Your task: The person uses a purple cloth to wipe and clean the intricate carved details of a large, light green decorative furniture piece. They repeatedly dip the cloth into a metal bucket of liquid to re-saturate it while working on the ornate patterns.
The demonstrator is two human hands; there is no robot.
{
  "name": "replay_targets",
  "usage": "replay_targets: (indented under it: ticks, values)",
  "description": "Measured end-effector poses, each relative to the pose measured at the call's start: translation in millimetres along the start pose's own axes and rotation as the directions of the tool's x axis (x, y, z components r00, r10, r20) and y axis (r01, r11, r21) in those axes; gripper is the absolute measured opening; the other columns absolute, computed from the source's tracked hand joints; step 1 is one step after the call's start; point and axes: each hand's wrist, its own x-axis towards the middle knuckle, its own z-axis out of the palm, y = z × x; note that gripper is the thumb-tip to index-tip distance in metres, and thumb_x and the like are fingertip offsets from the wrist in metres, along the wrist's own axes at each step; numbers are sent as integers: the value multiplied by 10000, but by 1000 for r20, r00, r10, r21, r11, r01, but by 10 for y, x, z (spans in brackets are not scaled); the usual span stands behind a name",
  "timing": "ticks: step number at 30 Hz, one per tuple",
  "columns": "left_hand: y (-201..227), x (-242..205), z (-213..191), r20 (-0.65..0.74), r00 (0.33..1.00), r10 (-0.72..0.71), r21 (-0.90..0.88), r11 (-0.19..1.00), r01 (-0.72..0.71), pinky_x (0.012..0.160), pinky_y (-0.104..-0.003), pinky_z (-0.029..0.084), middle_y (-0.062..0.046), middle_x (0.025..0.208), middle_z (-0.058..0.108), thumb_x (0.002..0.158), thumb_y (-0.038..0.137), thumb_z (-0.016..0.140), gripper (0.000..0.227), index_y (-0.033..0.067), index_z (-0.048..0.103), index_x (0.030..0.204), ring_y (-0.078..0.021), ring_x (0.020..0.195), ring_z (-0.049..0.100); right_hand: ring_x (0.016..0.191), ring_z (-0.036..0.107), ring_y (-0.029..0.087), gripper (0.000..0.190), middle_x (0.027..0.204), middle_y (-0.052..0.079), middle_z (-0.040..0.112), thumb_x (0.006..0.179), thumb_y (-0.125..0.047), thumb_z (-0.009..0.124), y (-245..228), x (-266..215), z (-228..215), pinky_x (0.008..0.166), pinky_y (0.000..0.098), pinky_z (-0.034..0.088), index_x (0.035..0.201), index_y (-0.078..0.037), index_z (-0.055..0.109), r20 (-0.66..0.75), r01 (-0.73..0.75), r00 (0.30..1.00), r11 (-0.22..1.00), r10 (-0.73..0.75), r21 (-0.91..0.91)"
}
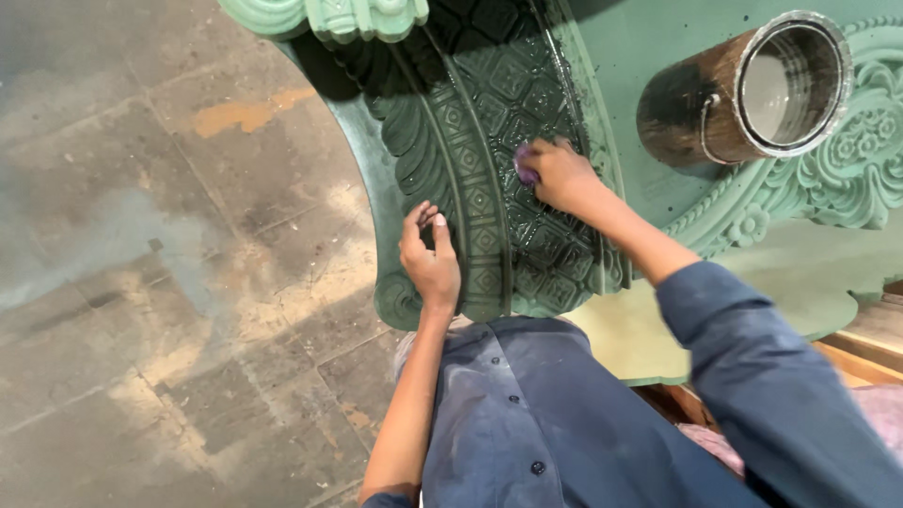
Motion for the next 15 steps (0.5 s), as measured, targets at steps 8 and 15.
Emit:
replay_targets:
  ticks: [8, 15]
  values:
    - [30, -9, 32, 45, 999, -11, -30, 999, 12, 957, -358, 527, -143, 1116, 742, 983, 63, 640, 262, -14, 645, 1233, -246, 1037, 704, 1240, 514, 461, 381, 1331, 134, 644, 817, 5, 669, 269, 406, 21, 1019, 502, 481, 1161, -134, 754, -261, -34, 964, 999, 43, 40]
    - [16, -69, 123, 48, 998, -27, -26, 999, 28, 952, -354, 536, -138, 1098, 747, 987, 75, 642, 250, -19, 647, 1218, -243, 1029, 716, 1095, 610, 343, 389, 1325, 110, 675, 882, -30, 670, -202, -1205, 725, 994, 479, 473, 1263, -98, 707, -10, 320, 947, 947, -320, 32]
